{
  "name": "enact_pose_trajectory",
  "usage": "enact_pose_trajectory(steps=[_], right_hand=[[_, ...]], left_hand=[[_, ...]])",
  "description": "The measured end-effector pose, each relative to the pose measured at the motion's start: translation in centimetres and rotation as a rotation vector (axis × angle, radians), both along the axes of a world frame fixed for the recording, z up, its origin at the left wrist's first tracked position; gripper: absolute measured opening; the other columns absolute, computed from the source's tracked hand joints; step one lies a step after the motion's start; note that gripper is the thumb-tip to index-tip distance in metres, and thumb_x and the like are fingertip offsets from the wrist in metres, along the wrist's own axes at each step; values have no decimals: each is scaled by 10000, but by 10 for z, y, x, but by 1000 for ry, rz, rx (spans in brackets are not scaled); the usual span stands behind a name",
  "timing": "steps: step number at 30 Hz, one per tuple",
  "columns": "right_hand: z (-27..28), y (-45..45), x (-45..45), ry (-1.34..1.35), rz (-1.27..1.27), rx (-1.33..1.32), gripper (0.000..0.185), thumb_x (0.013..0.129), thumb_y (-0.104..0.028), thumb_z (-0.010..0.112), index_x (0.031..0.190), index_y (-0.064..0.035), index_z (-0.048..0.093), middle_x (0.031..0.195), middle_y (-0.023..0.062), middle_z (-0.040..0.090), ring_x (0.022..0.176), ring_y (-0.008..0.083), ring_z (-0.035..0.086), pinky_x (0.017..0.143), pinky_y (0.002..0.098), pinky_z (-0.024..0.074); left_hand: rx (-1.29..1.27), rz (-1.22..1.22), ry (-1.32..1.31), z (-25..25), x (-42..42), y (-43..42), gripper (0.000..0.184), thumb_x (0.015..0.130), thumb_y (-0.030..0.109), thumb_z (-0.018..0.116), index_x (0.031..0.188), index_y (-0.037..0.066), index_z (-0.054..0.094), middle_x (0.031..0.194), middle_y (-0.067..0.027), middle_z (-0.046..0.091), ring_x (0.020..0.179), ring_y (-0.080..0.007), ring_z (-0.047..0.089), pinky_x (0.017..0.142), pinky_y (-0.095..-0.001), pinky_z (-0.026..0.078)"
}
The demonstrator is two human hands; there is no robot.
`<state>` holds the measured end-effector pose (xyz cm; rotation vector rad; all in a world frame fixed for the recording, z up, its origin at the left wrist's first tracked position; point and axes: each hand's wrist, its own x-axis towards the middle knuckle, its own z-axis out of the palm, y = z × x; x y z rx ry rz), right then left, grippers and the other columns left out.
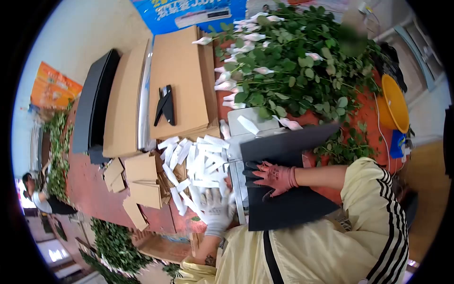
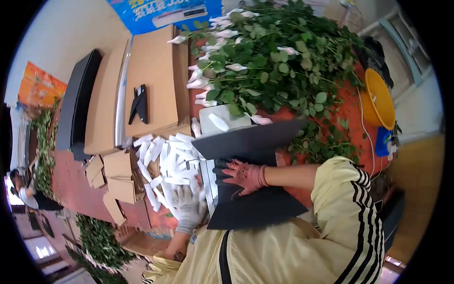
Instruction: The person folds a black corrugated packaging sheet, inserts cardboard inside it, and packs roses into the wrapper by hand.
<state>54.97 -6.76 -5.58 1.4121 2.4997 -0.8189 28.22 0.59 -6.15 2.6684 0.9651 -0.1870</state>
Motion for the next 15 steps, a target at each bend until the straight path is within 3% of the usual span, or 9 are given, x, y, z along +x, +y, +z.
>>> enact_pose_trajectory(steps=[2, 3, 5, 8, 9, 11, 13, 14, 15], right_hand=[[-14, -8, -6, 103, 6, -15, 642, 790, -506, 537, 1304, -128, 461, 1389, 205, 343, 1292, 408, 294, 1079, 525, 186], [-19, -13, -4, 198, -18, -8, 640, 795, -508, 528, 1314, -139, 456, 1400, 202, 329, 1300, 412, 281, 1086, 527, 171], [-23, -12, -6, 165, 4, -29, 634, 798, -494, 530, 1329, -159, 444, 1414, 195, 311, 1315, 411, 259, 1096, 527, 149], [-27, 2, -25, 227, -5, 23, 624, 785, -473, 557, 1312, -152, 466, 1414, 187, 321, 1338, 386, 236, 1102, 524, 136], [-25, 9, -31, 230, -3, 4, 621, 780, -471, 563, 1304, -149, 475, 1411, 185, 328, 1341, 375, 239, 1103, 522, 135], [-27, 5, -35, 286, -113, 15, 614, 764, -455, 589, 1285, -143, 496, 1412, 182, 330, 1349, 357, 232, 1112, 504, 123], [-36, 1, -33, 431, -245, 145, 544, 737, -397, 633, 1204, -131, 553, 1359, 169, 401, 1298, 341, 329, 1092, 449, 225], [-36, 3, -30, 431, -257, 159, 544, 737, -397, 633, 1204, -131, 553, 1359, 169, 401, 1298, 341, 329, 1092, 449, 225], [-36, 5, -28, 593, -431, 100, 492, 723, -362, 647, 1153, -134, 577, 1311, 160, 443, 1247, 337, 388, 1055, 423, 288]], left_hand=[[118, 59, 57, -18, -5, 24, 573, 777, 331, 563, 1328, 247, 428, 1373, -201, 347, 1307, -442, 237, 1072, -566, 155], [192, 57, -45, -11, -2, 40, 552, 776, 287, 568, 1308, 198, 448, 1310, -211, 400, 1266, -443, 290, 1070, -547, 192], [-51, 206, -178, -23, -4, 62, 568, 751, 292, 604, 1278, 135, 463, 1268, -224, 433, 1231, -448, 322, 1068, -526, 204], [154, -16, -9, 9, 5, 78, 587, 696, 363, 649, 1198, 95, 504, 1210, -224, 477, 1154, -426, 400, 990, -548, 290], [61, -4, 26, 33, 9, 79, 581, 699, 353, 640, 1203, 91, 520, 1212, -221, 506, 1174, -388, 417, 1008, -505, 293], [29, 76, 3, 57, -4, 81, 597, 705, 324, 646, 1227, 59, 527, 1158, -208, 568, 1066, -364, 532, 979, -442, 371], [-135, 248, 15, 113, 7, 71, 526, 711, 293, 650, 1159, 25, 585, 1024, -191, 638, 927, -320, 618, 872, -385, 461], [-231, 272, 11, 120, 11, 69, 459, 720, 241, 644, 1111, 3, 610, 985, -182, 650, 902, -304, 633, 808, -369, 490], [-297, 175, -54, 112, 11, 63, 406, 778, 236, 633, 1109, 2, 612, 1019, -176, 644, 935, -273, 630, 824, -335, 478]])
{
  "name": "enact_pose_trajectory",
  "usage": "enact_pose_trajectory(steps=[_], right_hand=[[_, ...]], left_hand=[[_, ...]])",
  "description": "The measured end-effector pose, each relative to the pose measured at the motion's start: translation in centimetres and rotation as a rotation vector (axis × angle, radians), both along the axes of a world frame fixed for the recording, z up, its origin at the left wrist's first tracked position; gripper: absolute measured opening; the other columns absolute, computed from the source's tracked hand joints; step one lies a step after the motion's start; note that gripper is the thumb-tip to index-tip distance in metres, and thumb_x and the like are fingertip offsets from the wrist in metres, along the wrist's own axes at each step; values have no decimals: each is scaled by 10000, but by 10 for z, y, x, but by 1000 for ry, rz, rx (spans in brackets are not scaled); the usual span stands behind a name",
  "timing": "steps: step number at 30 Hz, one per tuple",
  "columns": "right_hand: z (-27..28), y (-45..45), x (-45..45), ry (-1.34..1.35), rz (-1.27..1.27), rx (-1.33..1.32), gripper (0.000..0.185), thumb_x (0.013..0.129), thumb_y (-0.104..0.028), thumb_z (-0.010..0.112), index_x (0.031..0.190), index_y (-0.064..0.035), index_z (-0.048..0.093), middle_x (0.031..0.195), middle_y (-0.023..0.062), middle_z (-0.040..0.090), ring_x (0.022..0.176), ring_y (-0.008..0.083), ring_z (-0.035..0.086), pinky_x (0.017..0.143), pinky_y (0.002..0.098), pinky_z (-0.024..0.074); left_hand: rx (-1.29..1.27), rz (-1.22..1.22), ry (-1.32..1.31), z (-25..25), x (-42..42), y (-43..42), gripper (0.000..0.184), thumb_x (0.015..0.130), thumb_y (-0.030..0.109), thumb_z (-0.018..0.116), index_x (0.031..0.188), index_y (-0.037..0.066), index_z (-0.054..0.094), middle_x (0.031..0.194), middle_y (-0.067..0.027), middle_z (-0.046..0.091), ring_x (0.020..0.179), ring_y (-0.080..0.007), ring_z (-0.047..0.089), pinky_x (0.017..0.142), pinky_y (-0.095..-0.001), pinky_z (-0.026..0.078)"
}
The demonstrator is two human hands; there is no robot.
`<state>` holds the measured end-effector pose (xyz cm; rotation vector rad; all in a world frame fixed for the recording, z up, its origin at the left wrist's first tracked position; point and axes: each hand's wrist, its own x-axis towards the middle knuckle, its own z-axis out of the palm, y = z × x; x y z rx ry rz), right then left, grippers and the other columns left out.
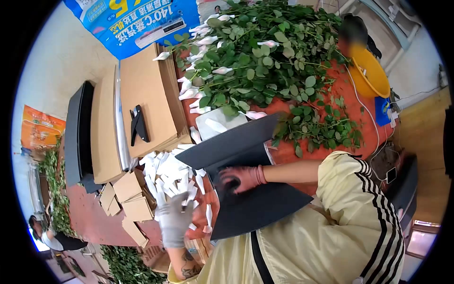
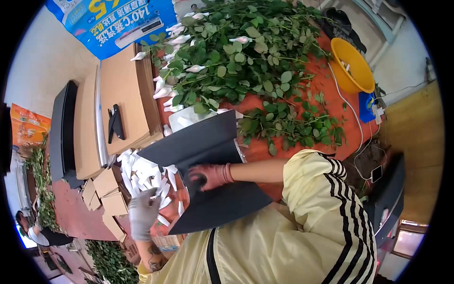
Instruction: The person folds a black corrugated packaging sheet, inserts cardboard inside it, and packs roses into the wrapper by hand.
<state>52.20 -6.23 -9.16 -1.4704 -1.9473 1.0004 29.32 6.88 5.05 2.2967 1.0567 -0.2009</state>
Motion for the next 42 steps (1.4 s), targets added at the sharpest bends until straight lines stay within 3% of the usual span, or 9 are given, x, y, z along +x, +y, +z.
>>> enact_pose_trajectory(steps=[2, 6, 9, 14, 17, 19, 21, 28, 42], right_hand=[[2, 6, 0, 180, -116, -63, 441, 710, -327, 661, 1103, -137, 601, 1263, 151, 485, 1195, 334, 446, 1018, 398, 351], [-3, 5, -3, 47, -161, 2, 361, 723, -301, 656, 1061, -178, 618, 1202, 123, 513, 1107, 323, 510, 959, 403, 409], [6, -2, 4, -338, 29, 348, 474, 733, -375, 647, 1094, -78, 571, 1252, 181, 455, 1148, 352, 460, 997, 455, 352], [-15, -7, 10, -774, 252, 82, 576, 760, -533, 550, 1145, -104, 544, 1307, 170, 425, 1231, 375, 360, 1043, 487, 264], [4, 6, 2, -850, 317, 2, 606, 776, -550, 523, 1192, -111, 530, 1336, 175, 410, 1250, 378, 350, 1059, 484, 246], [1, -2, 3, -842, 270, 7, 627, 783, -548, 519, 1235, -114, 512, 1332, 176, 420, 1261, 376, 346, 1069, 486, 231], [1, -1, 4, -829, 263, 4, 629, 785, -551, 515, 1235, -112, 512, 1335, 176, 419, 1260, 377, 349, 1069, 487, 228], [-5, -4, 5, -795, 240, 75, 628, 787, -541, 518, 1236, -103, 506, 1343, 176, 417, 1254, 376, 362, 1061, 484, 234], [1, 0, 5, -769, 209, 29, 663, 794, -512, 519, 1290, -77, 458, 1376, 195, 376, 1287, 369, 333, 1076, 468, 226]], left_hand=[[-408, -294, -496, -23, 11, -14, 402, 870, 341, 564, 1097, 13, 611, 1048, -171, 631, 957, -287, 610, 849, -335, 464], [-779, -257, -240, -101, 5, -30, 558, 928, 499, 416, 1125, 9, 596, 1070, -180, 623, 1004, -288, 593, 874, -339, 451], [-650, -310, 15, -100, 5, -21, 660, 894, 607, 366, 1178, 48, 574, 1021, -182, 639, 901, -290, 629, 830, -350, 479], [-506, -287, 33, -54, 6, -21, 530, 890, 508, 425, 1051, 39, 612, 914, -142, 651, 818, -268, 611, 768, -364, 476], [-131, 164, -549, -47, -31, -1, 277, 787, 268, 634, 961, 52, 628, 836, -152, 621, 789, -281, 593, 710, -378, 462], [491, 271, -471, -44, -64, 33, 366, 706, 176, 700, 1030, 35, 607, 926, -158, 615, 817, -290, 596, 714, -384, 471], [834, 428, -29, -56, -97, 51, 657, 666, 330, 704, 1222, 56, 488, 1242, -231, 468, 1152, -390, 432, 977, -494, 316], [575, 401, 191, -86, -137, 37, 612, 761, 257, 603, 1297, 26, 420, 1384, -219, 357, 1244, -378, 359, 1014, -459, 290], [397, 672, -430, -83, -178, 34, 436, 851, 23, 446, 1283, -41, 455, 1334, -203, 455, 1286, -307, 382, 1069, -368, 285]])
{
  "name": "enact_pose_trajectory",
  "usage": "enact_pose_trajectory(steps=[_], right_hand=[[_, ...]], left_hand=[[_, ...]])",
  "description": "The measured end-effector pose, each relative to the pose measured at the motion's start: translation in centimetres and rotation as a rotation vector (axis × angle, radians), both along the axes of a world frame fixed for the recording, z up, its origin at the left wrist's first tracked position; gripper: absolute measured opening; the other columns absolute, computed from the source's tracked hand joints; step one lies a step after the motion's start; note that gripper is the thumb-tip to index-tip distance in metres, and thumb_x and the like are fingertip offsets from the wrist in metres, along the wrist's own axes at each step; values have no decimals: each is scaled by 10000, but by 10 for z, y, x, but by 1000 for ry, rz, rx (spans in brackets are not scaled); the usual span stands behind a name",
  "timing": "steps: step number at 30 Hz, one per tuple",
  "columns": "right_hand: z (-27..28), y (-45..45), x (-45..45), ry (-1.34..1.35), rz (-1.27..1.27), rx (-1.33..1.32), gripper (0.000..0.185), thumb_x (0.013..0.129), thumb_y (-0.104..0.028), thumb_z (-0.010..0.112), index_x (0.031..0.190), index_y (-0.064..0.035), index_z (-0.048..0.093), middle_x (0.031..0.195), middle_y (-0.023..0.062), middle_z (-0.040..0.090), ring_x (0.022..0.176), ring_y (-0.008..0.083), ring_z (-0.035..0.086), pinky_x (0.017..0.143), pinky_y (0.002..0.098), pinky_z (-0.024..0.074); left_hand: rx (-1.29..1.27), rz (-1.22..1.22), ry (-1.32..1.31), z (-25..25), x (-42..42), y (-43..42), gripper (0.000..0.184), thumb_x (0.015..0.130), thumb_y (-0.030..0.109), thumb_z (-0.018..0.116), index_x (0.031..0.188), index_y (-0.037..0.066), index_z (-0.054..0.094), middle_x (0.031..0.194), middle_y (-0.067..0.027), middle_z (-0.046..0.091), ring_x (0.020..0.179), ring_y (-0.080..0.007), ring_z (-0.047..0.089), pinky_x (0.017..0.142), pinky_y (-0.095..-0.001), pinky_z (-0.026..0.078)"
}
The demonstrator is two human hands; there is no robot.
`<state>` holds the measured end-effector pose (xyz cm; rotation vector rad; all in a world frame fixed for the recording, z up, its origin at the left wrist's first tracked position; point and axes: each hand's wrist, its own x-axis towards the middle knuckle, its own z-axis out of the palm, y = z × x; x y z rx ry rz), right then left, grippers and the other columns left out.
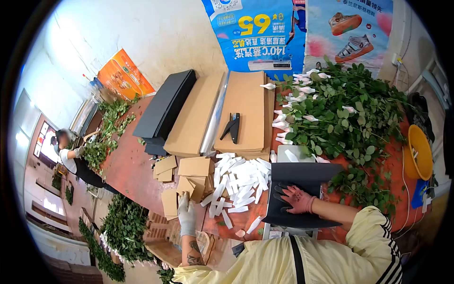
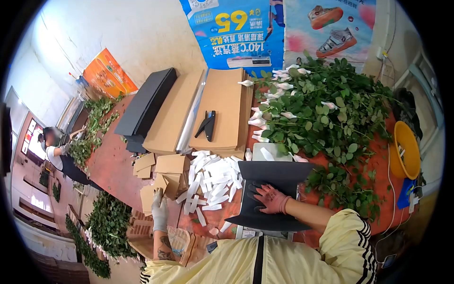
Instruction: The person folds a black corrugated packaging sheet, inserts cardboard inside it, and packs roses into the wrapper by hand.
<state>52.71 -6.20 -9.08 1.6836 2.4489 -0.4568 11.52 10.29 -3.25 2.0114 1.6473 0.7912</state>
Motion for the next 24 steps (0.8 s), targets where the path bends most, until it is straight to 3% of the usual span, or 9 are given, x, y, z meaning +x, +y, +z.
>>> enact_pose_trajectory(steps=[4, 6, 10, 12, 18, 21, 22, 24], right_hand=[[10, 1, -1, 23, -25, -63, 671, 799, -505, 521, 1310, -78, 441, 1408, 201, 336, 1313, 371, 298, 1091, 466, 205], [9, 2, -1, 20, -22, -67, 677, 799, -504, 524, 1319, -80, 432, 1413, 203, 328, 1320, 372, 286, 1093, 465, 199], [6, 4, 0, 36, -42, -92, 693, 797, -496, 536, 1338, -79, 414, 1419, 206, 318, 1334, 371, 262, 1100, 462, 185], [7, 4, -1, 37, -39, -84, 694, 795, -492, 540, 1338, -77, 413, 1422, 205, 313, 1335, 369, 261, 1101, 460, 185], [1, 2, 2, 64, -14, -22, 700, 770, -474, 572, 1320, -64, 432, 1401, 204, 339, 1310, 386, 292, 1097, 451, 202], [4, 4, 1, 32, -9, -46, 702, 780, -481, 559, 1333, -71, 418, 1417, 203, 319, 1324, 374, 275, 1103, 448, 186], [5, 4, 1, 15, -17, -69, 701, 793, -483, 546, 1346, -77, 404, 1433, 203, 296, 1340, 362, 255, 1110, 446, 169], [8, 4, 0, 12, -20, -84, 702, 794, -483, 545, 1348, -77, 402, 1435, 203, 293, 1341, 362, 253, 1110, 446, 168]], left_hand=[[63, 53, -197, 0, -5, 3, 427, 852, 8, 437, 1276, -32, 468, 1307, -205, 480, 1276, -331, 389, 1071, -379, 282], [463, 62, 166, 10, 0, 1, 432, 816, 5, 446, 1244, -11, 505, 1287, -205, 492, 1254, -375, 394, 1041, -411, 323], [515, 26, 325, -4, 13, 8, 435, 786, -2, 467, 1217, 0, 530, 1255, -200, 517, 1212, -373, 436, 1022, -421, 344], [218, -41, 89, -17, 24, 9, 444, 742, -5, 505, 1183, 15, 559, 1212, -201, 546, 1175, -386, 458, 1011, -440, 349], [153, -51, 220, 5, 42, 5, 712, 677, 144, 635, 1345, 102, 392, 1414, -200, 327, 1310, -408, 261, 1087, -484, 192], [-90, -400, 702, 24, 37, 22, 808, 651, 150, 662, 1390, 194, 338, 1454, -198, 242, 1331, -471, 167, 1101, -476, 170], [-91, -398, 700, 27, 35, 25, 808, 651, 150, 662, 1390, 194, 338, 1454, -198, 242, 1331, -471, 167, 1101, -476, 170], [-65, -552, 937, 33, 32, 27, 765, 657, 160, 671, 1361, 198, 373, 1423, -167, 302, 1320, -418, 234, 1091, -468, 204]])
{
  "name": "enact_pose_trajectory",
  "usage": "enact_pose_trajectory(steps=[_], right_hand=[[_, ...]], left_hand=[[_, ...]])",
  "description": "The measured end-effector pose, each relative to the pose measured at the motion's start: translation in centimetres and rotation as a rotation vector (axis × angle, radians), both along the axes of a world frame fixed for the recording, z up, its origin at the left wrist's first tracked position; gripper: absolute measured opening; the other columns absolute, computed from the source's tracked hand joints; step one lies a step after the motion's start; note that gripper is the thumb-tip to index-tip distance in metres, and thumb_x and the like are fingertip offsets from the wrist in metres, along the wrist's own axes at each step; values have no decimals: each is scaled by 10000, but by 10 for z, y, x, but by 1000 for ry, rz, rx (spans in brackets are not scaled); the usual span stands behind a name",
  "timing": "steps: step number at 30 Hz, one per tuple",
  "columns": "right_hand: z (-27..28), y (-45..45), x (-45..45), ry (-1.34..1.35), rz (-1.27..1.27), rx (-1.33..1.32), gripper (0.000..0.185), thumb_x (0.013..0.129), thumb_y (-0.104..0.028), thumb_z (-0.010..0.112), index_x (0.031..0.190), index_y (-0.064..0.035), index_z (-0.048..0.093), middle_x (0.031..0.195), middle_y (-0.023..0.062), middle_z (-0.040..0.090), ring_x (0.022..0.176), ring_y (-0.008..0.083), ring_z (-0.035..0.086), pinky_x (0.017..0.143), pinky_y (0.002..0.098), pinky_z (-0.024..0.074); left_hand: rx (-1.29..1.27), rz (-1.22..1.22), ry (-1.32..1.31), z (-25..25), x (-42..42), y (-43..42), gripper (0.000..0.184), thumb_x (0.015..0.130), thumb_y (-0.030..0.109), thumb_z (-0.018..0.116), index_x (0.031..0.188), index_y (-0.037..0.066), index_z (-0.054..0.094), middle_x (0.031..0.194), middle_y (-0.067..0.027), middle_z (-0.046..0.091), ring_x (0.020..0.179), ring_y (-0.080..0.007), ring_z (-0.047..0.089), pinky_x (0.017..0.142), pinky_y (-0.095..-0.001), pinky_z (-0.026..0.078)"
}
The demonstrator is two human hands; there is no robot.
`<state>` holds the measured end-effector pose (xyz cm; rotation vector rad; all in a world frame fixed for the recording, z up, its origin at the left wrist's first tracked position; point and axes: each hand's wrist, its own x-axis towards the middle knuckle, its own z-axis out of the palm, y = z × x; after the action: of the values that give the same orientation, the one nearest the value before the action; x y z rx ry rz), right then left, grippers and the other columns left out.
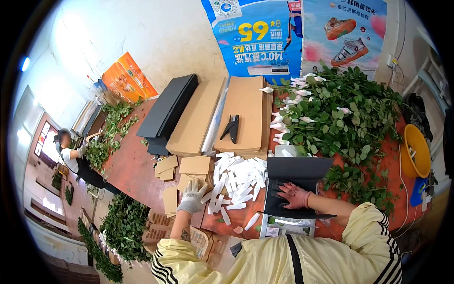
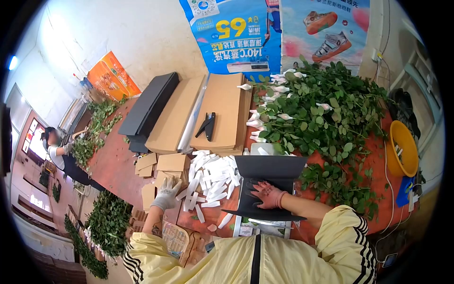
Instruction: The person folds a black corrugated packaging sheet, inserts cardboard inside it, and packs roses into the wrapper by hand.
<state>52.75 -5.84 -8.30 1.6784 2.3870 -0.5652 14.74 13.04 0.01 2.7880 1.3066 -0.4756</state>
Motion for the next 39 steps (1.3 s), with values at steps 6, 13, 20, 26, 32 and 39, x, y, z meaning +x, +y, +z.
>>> enact_pose_trajectory(steps=[6, 13, 20, 26, 32, 39], right_hand=[[-3, -1, 1, 4, -6, 4, 702, 795, -481, 542, 1350, -75, 399, 1441, 197, 284, 1346, 355, 245, 1109, 443, 172], [7, -2, -2, 14, -10, 5, 675, 799, -479, 536, 1329, -75, 427, 1426, 197, 314, 1336, 356, 265, 1106, 443, 179], [60, -2, -4, 424, -160, 69, 649, 766, -408, 627, 1287, -60, 457, 1364, 202, 385, 1251, 348, 390, 1050, 406, 306], [205, -16, -25, 1073, -214, 528, 690, 696, -228, 727, 1287, -43, 422, 1189, 169, 535, 1071, 302, 538, 926, 375, 416], [228, -39, 17, 1042, -524, 319, 584, 708, -164, 702, 1208, 35, 473, 1044, 137, 615, 876, 222, 620, 778, 322, 511], [167, -95, 107, 1993, -753, -418, 338, 811, -89, 624, 1125, 8, 548, 904, 78, 635, 701, 107, 628, 512, 239, 507]], left_hand=[[263, -234, -92, -24, -9, 29, 695, 629, 242, 744, 1258, 180, 458, 1255, -70, 482, 1214, -278, 410, 1063, -475, 248], [239, -126, -178, 44, 0, 26, 962, 453, 392, 833, 1289, 114, 446, 1187, -114, 531, 1200, -291, 431, 1081, -504, 184], [-77, 248, -1317, 107, 15, 9, 1053, 561, 445, 813, 1388, 40, 302, 1222, -130, 507, 1142, -241, 477, 957, -458, 418], [-1135, -395, -1697, 150, 135, -110, 975, 703, 407, 761, 1418, 13, 226, 1307, -191, 419, 1192, -283, 452, 998, -402, 365], [-407, -670, -941, 149, 174, -101, 939, 763, 548, 647, 1405, -9, 247, 1414, -260, 276, 1258, -317, 392, 969, -438, 386], [-1245, 71, -628, 42, 120, -66, 670, 707, 29, 628, 1340, 29, 409, 1137, -136, 567, 875, -105, 587, 757, -250, 476]])
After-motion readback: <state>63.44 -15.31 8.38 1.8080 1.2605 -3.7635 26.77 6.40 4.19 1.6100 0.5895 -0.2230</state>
